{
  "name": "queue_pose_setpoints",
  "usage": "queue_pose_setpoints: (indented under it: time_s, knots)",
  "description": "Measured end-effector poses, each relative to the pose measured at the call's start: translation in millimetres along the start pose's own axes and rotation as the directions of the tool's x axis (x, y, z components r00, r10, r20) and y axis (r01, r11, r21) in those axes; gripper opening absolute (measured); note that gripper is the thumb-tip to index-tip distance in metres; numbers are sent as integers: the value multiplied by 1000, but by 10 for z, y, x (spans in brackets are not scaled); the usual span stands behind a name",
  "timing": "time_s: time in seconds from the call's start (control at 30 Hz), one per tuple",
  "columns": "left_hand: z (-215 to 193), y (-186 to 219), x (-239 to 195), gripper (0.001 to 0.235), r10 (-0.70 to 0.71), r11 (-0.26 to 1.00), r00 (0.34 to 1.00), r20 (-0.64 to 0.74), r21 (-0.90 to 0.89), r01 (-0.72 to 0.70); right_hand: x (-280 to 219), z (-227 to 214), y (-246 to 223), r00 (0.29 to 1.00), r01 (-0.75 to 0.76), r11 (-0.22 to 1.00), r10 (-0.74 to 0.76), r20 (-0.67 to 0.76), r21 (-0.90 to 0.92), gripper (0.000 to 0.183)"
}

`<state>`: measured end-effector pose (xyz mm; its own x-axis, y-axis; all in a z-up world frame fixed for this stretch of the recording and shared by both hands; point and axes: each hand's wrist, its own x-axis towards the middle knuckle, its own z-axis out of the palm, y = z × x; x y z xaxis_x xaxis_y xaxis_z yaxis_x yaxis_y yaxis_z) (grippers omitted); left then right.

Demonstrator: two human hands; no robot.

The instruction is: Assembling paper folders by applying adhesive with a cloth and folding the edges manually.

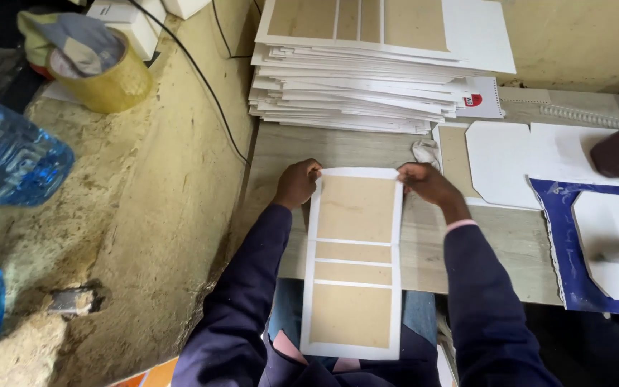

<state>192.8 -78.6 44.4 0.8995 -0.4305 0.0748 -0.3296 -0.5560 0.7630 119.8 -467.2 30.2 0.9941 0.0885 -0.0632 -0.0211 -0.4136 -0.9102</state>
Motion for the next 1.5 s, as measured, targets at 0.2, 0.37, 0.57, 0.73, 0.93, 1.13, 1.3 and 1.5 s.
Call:
queue_pose_setpoints:
  time_s: [0.2, 0.37, 0.57, 0.73, 0.93, 1.13, 1.3, 1.5]
  knots:
    - [513, -340, 204, 17, 35, 938, 999, -31, 347, -22, 414, 1106, -666, 999, -40, 709, 40, -17, -704, 69]
    - [708, -85, -413, 23, 269, 764, 959, -88, 626, -157, 500, 1432, -800, 995, -93, 693, 97, -35, -715, 51]
    - [705, 257, -621, 31, 440, 653, 865, -242, 747, -123, 123, 2000, -210, 946, -14, 518, -271, -180, -855, 41]
    - [745, 253, -631, 37, 458, 769, 831, -315, 609, -193, -123, 1794, -461, 930, 29, 533, -324, -173, -846, 26]
    - [754, 221, -583, 26, 485, 763, 786, -382, 624, -168, -399, 1398, -735, 978, -183, 516, 13, -207, -836, 88]
    - [567, 382, -567, 46, 517, 769, 787, -337, 586, -255, -318, 610, -542, 982, -61, 811, -54, -178, -583, 66]
    - [659, 354, -564, 37, 449, 808, 837, -313, 542, -231, 333, -125, 328, 945, -286, 644, 67, -320, -709, 20]
    - [434, 654, -529, 18, 527, 777, 764, -372, 576, -256, 658, 1393, -515, 969, 239, 894, -247, 26, -379, 5]
